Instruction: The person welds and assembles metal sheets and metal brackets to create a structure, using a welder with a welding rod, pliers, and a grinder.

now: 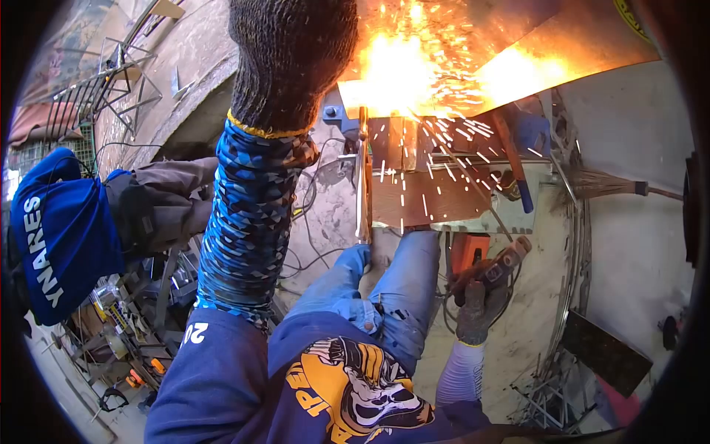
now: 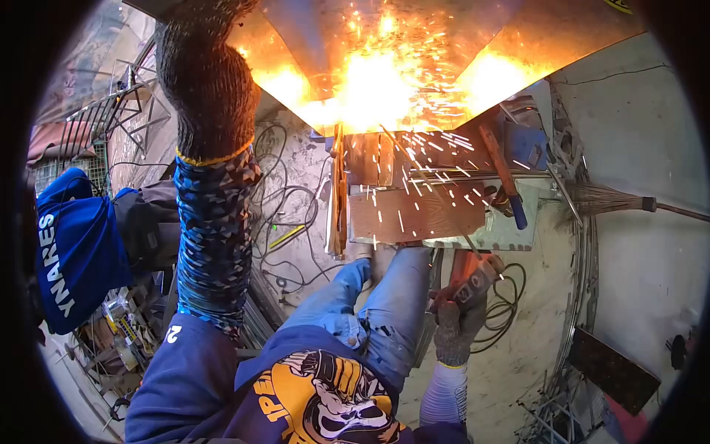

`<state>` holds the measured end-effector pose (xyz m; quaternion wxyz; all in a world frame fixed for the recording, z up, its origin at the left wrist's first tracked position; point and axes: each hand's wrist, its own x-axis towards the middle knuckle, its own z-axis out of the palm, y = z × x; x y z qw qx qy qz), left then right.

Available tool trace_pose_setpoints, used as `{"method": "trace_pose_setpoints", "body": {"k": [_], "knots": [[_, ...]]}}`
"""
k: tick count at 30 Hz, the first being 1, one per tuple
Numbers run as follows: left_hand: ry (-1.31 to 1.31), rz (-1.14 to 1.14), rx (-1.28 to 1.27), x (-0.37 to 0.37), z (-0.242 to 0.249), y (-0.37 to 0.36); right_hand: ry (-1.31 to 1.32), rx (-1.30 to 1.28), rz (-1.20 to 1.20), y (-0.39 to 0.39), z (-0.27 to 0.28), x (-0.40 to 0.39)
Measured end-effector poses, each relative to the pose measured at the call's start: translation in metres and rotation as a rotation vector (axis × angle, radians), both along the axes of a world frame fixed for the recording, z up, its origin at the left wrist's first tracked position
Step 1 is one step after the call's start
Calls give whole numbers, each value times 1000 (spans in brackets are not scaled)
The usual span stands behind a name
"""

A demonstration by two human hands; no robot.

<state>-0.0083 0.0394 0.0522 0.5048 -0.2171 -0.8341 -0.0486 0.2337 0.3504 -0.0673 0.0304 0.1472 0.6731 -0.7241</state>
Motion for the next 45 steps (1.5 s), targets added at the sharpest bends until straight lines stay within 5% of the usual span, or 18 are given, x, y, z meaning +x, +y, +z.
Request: {"method": "trace_pose_setpoints", "body": {"k": [23, 28, 35, 41, 42, 43, 45], "knots": [[68, -96, 16, -4, 3, -7, -34, 123, 28, 0, -10, 3], [13, 84, -97, -26, -19, -92, -52, 50, 17, 0, -13, -2], [8, -19, 30, -6, -17, -11, -144, -100, -76, -4, -11, -5], [11, -116, 136, -7, -3, -10, -15, 80, -2, -5, -1, -7], [-184, -184, 570, -3, -5, 0, -15, 79, -7, -4, 2, -6], [-184, -189, 569, -4, -2, -4, -49, 108, -18, -4, 7, -6], [-54, -210, 73, -9, 4, -17, -78, 135, -35, -3, 11, -3]]}}
